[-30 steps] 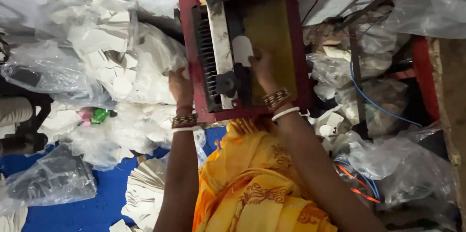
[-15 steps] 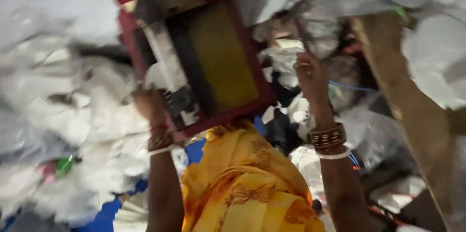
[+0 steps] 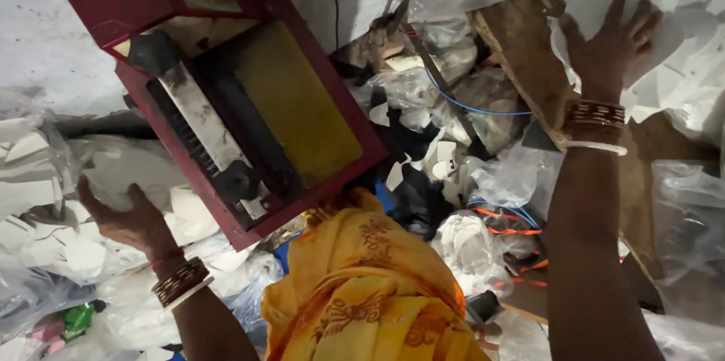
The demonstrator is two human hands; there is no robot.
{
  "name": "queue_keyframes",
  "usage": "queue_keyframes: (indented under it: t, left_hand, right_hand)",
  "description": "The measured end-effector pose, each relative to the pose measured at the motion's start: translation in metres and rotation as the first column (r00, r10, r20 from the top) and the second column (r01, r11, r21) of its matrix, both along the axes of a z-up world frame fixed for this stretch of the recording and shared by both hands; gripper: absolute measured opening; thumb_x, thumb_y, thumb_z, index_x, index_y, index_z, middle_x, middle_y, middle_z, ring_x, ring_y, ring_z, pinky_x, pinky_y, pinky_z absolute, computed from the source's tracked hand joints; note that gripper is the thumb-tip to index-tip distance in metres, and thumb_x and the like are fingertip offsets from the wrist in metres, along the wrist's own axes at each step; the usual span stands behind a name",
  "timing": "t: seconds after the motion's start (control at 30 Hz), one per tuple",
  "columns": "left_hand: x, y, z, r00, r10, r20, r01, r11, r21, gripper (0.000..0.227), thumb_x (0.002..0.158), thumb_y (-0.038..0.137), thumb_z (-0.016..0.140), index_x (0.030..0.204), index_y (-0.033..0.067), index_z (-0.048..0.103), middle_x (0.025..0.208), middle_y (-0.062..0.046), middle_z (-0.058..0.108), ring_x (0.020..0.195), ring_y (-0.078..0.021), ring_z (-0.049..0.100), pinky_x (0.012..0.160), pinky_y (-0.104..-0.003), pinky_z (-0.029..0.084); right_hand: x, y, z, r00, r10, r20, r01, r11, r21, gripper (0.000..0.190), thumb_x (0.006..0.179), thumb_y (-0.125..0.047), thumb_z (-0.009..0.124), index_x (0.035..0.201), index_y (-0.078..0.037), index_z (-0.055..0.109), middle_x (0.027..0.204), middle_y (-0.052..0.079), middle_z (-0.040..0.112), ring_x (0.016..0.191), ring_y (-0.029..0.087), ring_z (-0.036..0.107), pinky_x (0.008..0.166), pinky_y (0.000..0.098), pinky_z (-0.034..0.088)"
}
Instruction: The person repeatedly picks up white, flat, irregularly shaped pieces of material and feeds them into a red machine. They use both hands to handle the pieces, placing them into the machine's slot and then retrieving the processed items.
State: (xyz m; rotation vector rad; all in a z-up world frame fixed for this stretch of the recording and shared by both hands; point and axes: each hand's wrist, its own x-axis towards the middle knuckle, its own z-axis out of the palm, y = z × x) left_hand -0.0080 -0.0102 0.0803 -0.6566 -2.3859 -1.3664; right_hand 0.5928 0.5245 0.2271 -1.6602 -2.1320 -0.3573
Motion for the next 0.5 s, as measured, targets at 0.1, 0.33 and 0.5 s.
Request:
queue_keyframes:
  t: [0.1,0.33,0.5]
  left_hand:
    - [0.008,-0.011,0.019,1.0,-0.019,0.011,0.019,0.999,0.041,0.068,0.088,-0.01,0.064,0.154,-0.0086,0.051,0.152,-0.028,0.058,0.14,-0.0435,0.056,0.119,-0.049,0.042]
    - [0.01,-0.043,-0.001,0.991,0.091,0.094,-0.093,0.995,0.021,0.04,0.092,-0.005,0.057,0.13,-0.0049,0.068,0.13,-0.024,0.071,0.122,-0.0405,0.066,0.11,-0.049,0.049]
    - [0.003,-0.054,-0.021,0.988,0.133,0.083,-0.129,0.99,-0.053,0.03,0.089,-0.001,0.059,0.115,-0.0035,0.074,0.112,-0.023,0.073,0.103,-0.039,0.067,0.092,-0.047,0.052]
  right_hand:
    - [-0.006,0.001,-0.015,0.997,-0.07,0.013,0.071,0.965,-0.252,0.099,0.099,-0.076,0.063,0.166,-0.006,0.039,0.163,0.038,0.02,0.148,0.059,0.012,0.109,0.08,0.017]
    - [-0.043,-0.1,0.007,0.984,0.135,-0.118,-0.165,0.94,-0.298,0.075,0.107,-0.062,0.054,0.153,-0.004,0.051,0.16,0.033,0.043,0.145,0.054,0.042,0.117,0.0683,0.033]
    - [-0.047,-0.098,0.012,0.97,0.202,0.138,-0.134,0.911,-0.389,0.086,0.094,-0.061,0.072,0.147,0.005,0.054,0.141,0.031,0.055,0.126,0.051,0.052,0.106,0.0622,0.04]
